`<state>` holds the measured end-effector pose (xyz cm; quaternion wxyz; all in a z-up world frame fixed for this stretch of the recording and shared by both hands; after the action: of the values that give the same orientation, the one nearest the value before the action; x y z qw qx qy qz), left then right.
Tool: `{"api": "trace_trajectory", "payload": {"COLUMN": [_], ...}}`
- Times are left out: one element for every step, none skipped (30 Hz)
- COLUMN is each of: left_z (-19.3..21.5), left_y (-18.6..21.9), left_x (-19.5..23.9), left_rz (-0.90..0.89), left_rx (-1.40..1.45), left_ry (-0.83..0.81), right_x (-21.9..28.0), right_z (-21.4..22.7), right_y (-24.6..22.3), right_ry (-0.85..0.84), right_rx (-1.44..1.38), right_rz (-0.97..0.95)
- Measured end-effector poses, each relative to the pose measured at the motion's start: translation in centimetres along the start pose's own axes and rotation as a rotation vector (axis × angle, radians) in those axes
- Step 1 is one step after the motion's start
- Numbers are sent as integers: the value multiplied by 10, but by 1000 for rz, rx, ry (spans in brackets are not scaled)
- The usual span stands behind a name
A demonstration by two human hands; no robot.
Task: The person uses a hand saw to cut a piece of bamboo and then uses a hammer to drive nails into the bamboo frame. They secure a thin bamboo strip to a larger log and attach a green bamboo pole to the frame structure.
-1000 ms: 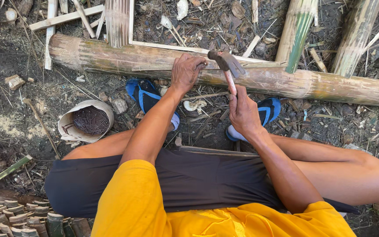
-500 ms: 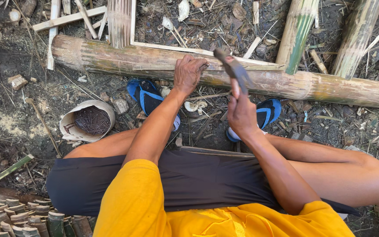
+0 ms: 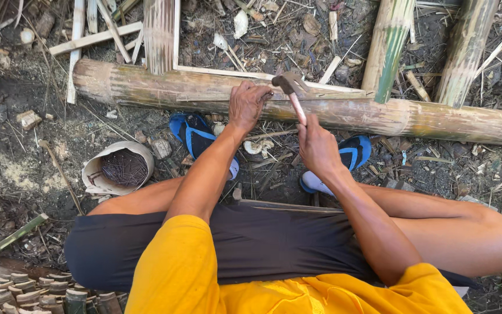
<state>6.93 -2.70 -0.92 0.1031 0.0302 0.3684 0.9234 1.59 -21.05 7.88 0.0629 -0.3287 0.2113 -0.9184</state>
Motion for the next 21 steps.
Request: {"api": "trace_trajectory", "payload": {"left_z": [-2, -5, -6, -7, -8, -10, -11, -12, -11, -12, -14, -17, -16, -13, -8, 3, 28, 46, 51, 53, 51], "left_y": [0, 0, -2, -2, -3, -4, -5, -5, -5, -4, -4, -6, -11, -15, -26, -42, -51, -54, -63, -71, -77], "left_x": [4, 8, 7, 7, 8, 11, 8, 6, 3, 1, 8, 11, 6, 4, 11, 21, 29, 37, 40, 45, 49], "left_rz": [-1, -2, 4, 10, 15, 28, 33, 39, 33, 27, 41, 24, 1, -22, -7, 9, -81, -171, -112, -52, 10], "left_rx": [2, 5, 7, 10, 12, 1, -11, -24, -11, 2, 22, 45, 63, 82, 69, 57, -127, -309, -294, -278, -256], "left_ry": [-8, -16, -11, -5, -5, -27, -41, -56, -50, -45, -45, -99, -143, -187, -273, -358, -300, -240, -267, -294, -321], "right_x": [12, 29, 39, 33, 26, 22, 11, -1, -8, -6, 6, 18, 22, 27, 32, 34, 33, 33, 33, 32, 31], "right_z": [7, 12, 20, 16, 7, 1, -6, -11, -16, -8, -4, 0, 6, 12, 15, 18, 21, 23, 21, 17, 12], "right_y": [-6, -12, -16, -14, -13, -10, -3, 4, 10, 5, 0, -5, -6, -7, -7, -4, -1, 3, 7, 11, 15], "right_ry": [113, 225, 348, 330, 312, 293, 173, 53, -66, 12, 69, 126, 150, 174, 193, 204, 225, 246, 238, 229, 217], "right_rx": [-62, -126, -189, -171, -155, -140, -88, -37, 12, -32, -72, -113, -141, -169, -202, -207, -216, -225, -219, -213, -204], "right_rz": [112, 224, 342, 296, 247, 197, 114, 31, -55, 5, 66, 126, 145, 165, 178, 179, 181, 183, 172, 161, 147]}}
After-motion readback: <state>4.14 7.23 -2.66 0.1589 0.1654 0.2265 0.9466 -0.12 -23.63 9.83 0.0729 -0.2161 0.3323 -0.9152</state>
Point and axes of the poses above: each hand's wrist, its own x-axis away from the middle knuckle, its own z-axis out of the back of the hand, y = z × x, the point moved 8 cm from there along -x, towards the middle knuckle, and after that the axes turned 11 degrees about -y, right-handed, at the moved point
